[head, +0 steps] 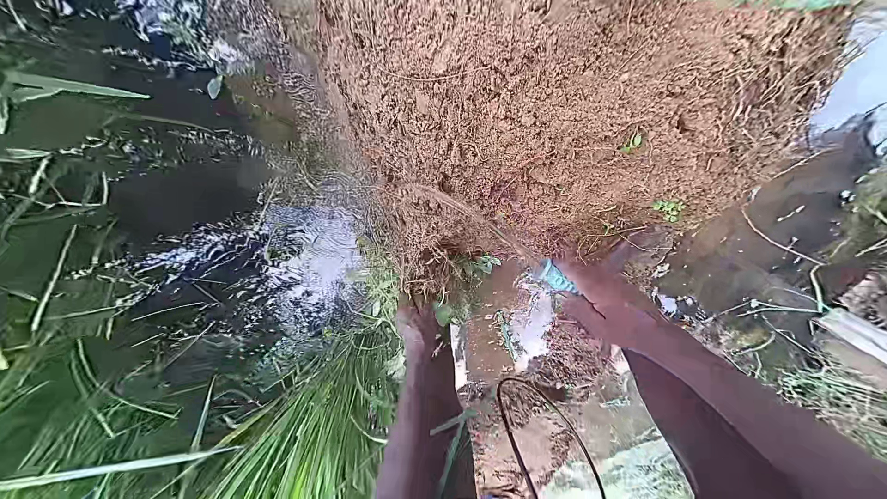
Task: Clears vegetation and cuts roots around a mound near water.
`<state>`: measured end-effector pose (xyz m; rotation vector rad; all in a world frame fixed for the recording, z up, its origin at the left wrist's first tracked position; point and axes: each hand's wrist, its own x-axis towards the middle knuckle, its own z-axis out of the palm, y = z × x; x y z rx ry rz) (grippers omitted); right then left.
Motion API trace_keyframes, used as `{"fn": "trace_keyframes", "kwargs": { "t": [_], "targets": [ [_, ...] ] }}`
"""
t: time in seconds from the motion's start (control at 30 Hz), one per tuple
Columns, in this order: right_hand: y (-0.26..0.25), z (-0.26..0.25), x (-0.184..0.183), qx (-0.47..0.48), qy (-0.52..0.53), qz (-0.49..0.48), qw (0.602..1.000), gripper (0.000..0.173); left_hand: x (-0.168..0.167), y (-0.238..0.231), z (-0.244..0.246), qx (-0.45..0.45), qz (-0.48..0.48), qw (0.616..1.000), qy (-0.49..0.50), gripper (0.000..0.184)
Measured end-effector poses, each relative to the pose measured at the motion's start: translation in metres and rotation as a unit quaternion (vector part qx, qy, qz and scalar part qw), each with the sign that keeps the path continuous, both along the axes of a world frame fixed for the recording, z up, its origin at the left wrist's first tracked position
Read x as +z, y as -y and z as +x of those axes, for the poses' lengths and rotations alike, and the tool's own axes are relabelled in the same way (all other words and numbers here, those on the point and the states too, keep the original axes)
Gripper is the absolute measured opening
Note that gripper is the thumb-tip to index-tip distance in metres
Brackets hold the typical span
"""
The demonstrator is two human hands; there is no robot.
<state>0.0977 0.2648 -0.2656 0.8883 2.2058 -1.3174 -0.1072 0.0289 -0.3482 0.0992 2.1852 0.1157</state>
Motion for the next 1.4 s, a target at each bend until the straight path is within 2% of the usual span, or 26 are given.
{"fn": "trace_keyframes", "kwargs": {
  "t": [0.1, 0.17, 0.23, 0.27, 0.33, 0.47, 0.53, 0.6, 0.67, 0.77, 0.9, 1.0, 1.13, 1.23, 1.33, 1.4],
  "targets": [
    [-0.005, -0.073, -0.031, -0.032, -0.022, -0.042, 0.998, 0.049, -0.01, 0.011, -0.017, 0.021, -0.003, 1.0, -0.012, 0.042],
    [-0.012, -0.122, -0.054, -0.029, 0.051, -0.092, 0.994, 0.047, -0.016, 0.013, -0.031, 0.005, -0.011, 1.0, -0.014, 0.043],
    [-0.013, -0.136, -0.081, 0.009, 0.104, -0.118, 0.987, 0.049, -0.015, 0.019, -0.031, -0.012, -0.024, 1.0, -0.009, 0.043],
    [-0.018, -0.131, -0.087, 0.025, 0.104, -0.11, 0.988, 0.05, -0.019, 0.017, -0.029, -0.01, -0.023, 1.0, -0.01, 0.043],
    [-0.017, -0.087, -0.074, 0.035, 0.09, -0.091, 0.991, 0.05, -0.018, 0.022, -0.017, -0.002, -0.034, 0.999, 0.0, 0.043],
    [-0.006, 0.003, 0.0, 0.033, 0.036, 0.017, 0.999, 0.054, -0.006, 0.021, 0.004, 0.016, -0.027, 0.999, 0.016, 0.044],
    [-0.01, 0.04, 0.034, 0.037, 0.05, 0.042, 0.997, 0.056, -0.002, 0.015, 0.018, 0.006, -0.009, 1.0, 0.024, 0.041],
    [-0.011, 0.078, 0.061, 0.045, 0.058, 0.069, 0.995, 0.055, 0.004, 0.019, 0.04, -0.013, -0.023, 0.996, 0.086, 0.041],
    [-0.009, 0.102, 0.07, 0.038, 0.062, 0.063, 0.995, 0.055, 0.007, 0.027, 0.067, -0.053, -0.034, 0.986, 0.155, 0.042],
    [-0.004, 0.094, 0.052, 0.039, 0.055, 0.033, 0.997, 0.054, 0.008, 0.038, 0.078, -0.062, -0.065, 0.976, 0.198, 0.043],
    [-0.007, 0.05, 0.006, 0.07, 0.025, -0.003, 0.997, 0.051, 0.012, 0.049, 0.048, -0.029, -0.073, 0.988, 0.135, 0.046],
    [-0.016, 0.001, -0.021, 0.077, 0.025, -0.067, 0.994, 0.049, 0.002, 0.059, 0.021, -0.007, -0.07, 0.99, 0.121, 0.045],
    [-0.016, -0.036, -0.05, 0.083, -0.032, -0.031, 0.996, 0.047, -0.012, 0.064, 0.009, -0.016, -0.079, 0.99, 0.115, 0.046],
    [-0.012, -0.018, -0.054, 0.084, 0.026, -0.069, 0.994, 0.047, -0.016, 0.062, 0.008, -0.036, -0.092, 0.987, 0.128, 0.047],
    [-0.007, 0.038, -0.028, 0.105, 0.089, -0.051, 0.989, 0.047, -0.015, 0.069, 0.011, -0.065, -0.109, 0.979, 0.159, 0.048],
    [-0.012, 0.067, -0.001, 0.131, 0.164, -0.073, 0.975, 0.048, -0.013, 0.078, 0.015, -0.083, -0.112, 0.976, 0.17, 0.049]
  ]
}}
